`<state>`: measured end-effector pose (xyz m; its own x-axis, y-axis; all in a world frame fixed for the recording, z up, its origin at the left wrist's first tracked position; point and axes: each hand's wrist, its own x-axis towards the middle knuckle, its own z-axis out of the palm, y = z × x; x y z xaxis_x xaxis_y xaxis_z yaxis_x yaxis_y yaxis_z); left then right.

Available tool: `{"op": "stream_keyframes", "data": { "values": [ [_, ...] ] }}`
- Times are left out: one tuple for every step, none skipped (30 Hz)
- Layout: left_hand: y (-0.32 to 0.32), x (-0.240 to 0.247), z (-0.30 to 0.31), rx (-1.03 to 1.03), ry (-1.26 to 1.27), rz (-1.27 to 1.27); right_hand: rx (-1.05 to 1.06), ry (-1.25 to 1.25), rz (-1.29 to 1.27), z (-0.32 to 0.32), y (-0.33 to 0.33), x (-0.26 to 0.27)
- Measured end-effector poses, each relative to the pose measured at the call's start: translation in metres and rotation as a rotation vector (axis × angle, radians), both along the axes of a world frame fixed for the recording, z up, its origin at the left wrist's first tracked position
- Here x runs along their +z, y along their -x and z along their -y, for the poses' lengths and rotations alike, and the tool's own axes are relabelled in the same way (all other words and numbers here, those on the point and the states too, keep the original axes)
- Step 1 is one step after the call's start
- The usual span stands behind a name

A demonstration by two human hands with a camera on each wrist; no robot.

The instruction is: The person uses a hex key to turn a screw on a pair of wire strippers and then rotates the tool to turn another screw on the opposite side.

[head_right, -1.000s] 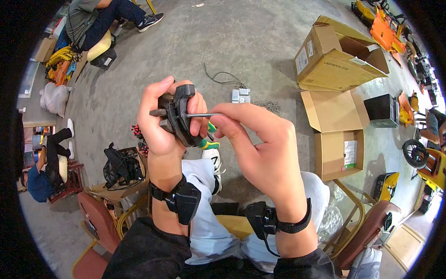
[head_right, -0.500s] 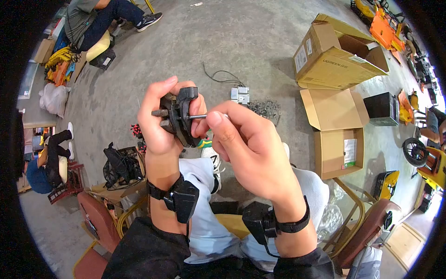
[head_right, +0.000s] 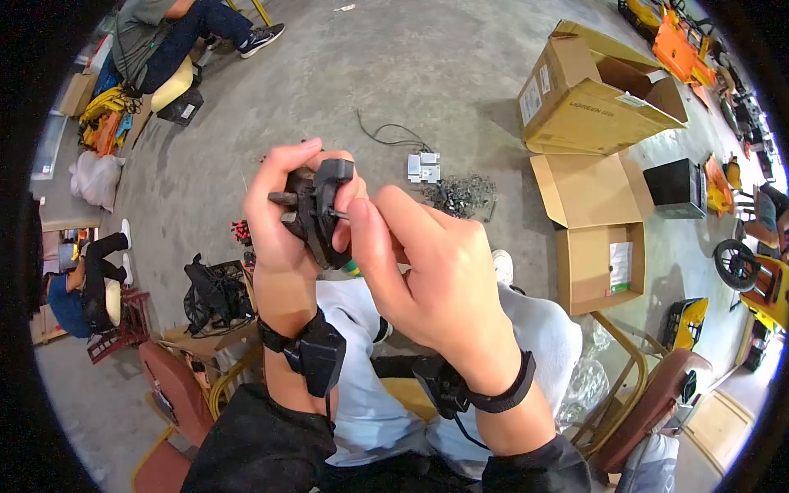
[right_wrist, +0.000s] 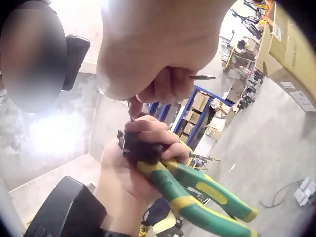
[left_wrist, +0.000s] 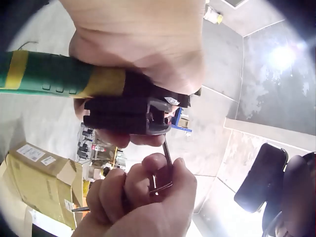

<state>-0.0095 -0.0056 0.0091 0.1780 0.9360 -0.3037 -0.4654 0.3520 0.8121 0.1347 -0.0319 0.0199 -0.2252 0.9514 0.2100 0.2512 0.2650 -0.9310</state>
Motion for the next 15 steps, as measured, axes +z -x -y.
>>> {"op": "stream_keyframes", "data": {
  "values": [
    [0.0,0.001,0.0,-0.054,0.035,-0.001,-0.001,0.001,0.001,-0.001,-0.002,-0.001],
    [0.0,0.0,0.0,-0.055,0.035,-0.001,0.006,-0.102,0.052,-0.002,-0.004,-0.003],
    [0.001,-0.001,-0.001,-0.121,0.08,0.078,0.014,-0.204,0.103,-0.003,-0.004,-0.004],
    [0.001,-0.001,-0.001,-0.187,0.125,0.158,0.014,-0.204,0.102,-0.004,-0.004,-0.006],
    [0.002,-0.002,-0.002,-0.187,0.126,0.157,0.021,-0.269,0.082,-0.005,-0.002,-0.008],
    [0.002,-0.003,-0.003,-0.213,0.126,0.216,0.028,-0.334,0.063,-0.006,-0.002,-0.009],
    [0.001,-0.004,-0.004,-0.239,0.127,0.276,0.029,-0.334,0.063,-0.006,-0.003,-0.008],
    [0.0,-0.003,-0.003,-0.238,0.127,0.276,0.05,-0.325,0.095,-0.006,-0.006,-0.007],
    [-0.001,-0.002,-0.002,-0.211,0.101,0.254,0.071,-0.316,0.127,-0.005,-0.007,-0.005],
    [-0.003,-0.002,-0.001,-0.182,0.076,0.232,0.074,-0.316,0.128,-0.003,-0.007,-0.002],
    [-0.003,-0.003,0.0,-0.181,0.075,0.232,0.059,-0.12,0.04,-0.002,-0.006,0.002],
    [-0.004,-0.005,0.001,-0.129,-0.021,0.15,0.042,0.075,-0.048,-0.001,-0.006,0.004],
    [-0.005,-0.006,0.002,-0.077,-0.117,0.068,0.075,0.118,-0.178,-0.003,-0.005,-0.003],
    [-0.005,-0.006,0.003,-0.076,-0.117,0.069,0.076,0.118,-0.178,-0.003,-0.006,-0.001],
    [-0.005,-0.006,0.004,-0.021,-0.177,0.035,0.106,0.289,-0.258,-0.004,-0.007,0.001]
  ]
}}
